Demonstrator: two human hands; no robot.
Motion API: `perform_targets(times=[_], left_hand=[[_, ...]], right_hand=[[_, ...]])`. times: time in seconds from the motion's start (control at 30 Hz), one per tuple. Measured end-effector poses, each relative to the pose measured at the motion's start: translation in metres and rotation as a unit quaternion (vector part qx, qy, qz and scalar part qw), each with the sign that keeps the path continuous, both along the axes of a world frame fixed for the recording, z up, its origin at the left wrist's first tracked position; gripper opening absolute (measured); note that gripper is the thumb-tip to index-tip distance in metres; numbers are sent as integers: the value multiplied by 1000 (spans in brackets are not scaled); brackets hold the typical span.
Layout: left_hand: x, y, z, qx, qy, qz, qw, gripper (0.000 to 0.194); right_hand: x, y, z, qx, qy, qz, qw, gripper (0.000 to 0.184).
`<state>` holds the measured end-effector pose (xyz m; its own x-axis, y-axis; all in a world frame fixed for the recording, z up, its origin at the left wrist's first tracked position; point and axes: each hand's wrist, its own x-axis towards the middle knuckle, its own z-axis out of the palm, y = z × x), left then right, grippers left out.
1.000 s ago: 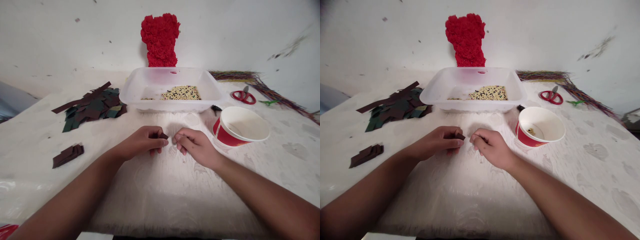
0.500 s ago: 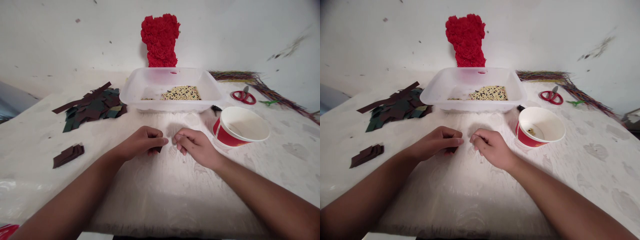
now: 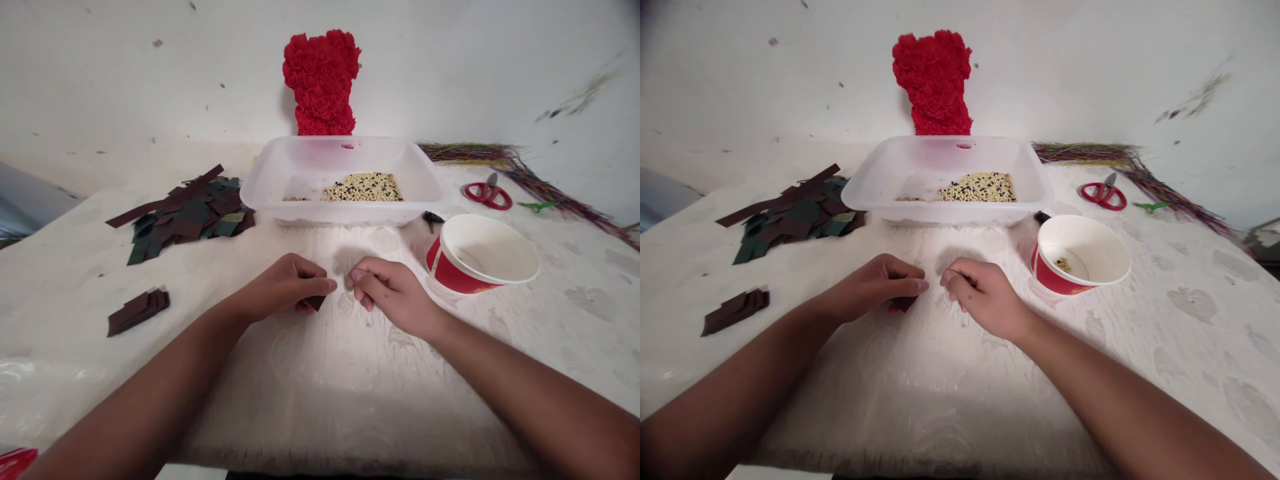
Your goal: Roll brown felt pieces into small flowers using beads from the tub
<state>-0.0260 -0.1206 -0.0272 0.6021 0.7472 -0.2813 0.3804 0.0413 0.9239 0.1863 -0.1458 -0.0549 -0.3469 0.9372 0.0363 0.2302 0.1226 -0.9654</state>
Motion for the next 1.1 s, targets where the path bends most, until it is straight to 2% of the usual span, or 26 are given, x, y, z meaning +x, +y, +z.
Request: perform_targets(times=[0.5, 0.67, 0.83, 0.93, 1.1], left_hand=[[2, 0, 4, 21, -11, -11, 1000, 37], [2, 0, 4, 25, -14, 7, 1000, 36], [5, -1, -2, 35, -26, 32, 999, 31], [8, -3, -3, 42, -26, 50, 998, 28], [14, -7, -2, 71, -11, 66, 995, 33]], right_hand=[[0, 1, -1, 8, 11, 10, 1000, 20], [1, -1, 4, 17, -8, 40, 999, 25], [1, -4, 7, 76, -65, 79, 992, 29], [-1, -5, 5, 100, -80, 75, 989, 27], [-4, -5, 1, 97, -69, 61, 991, 23]])
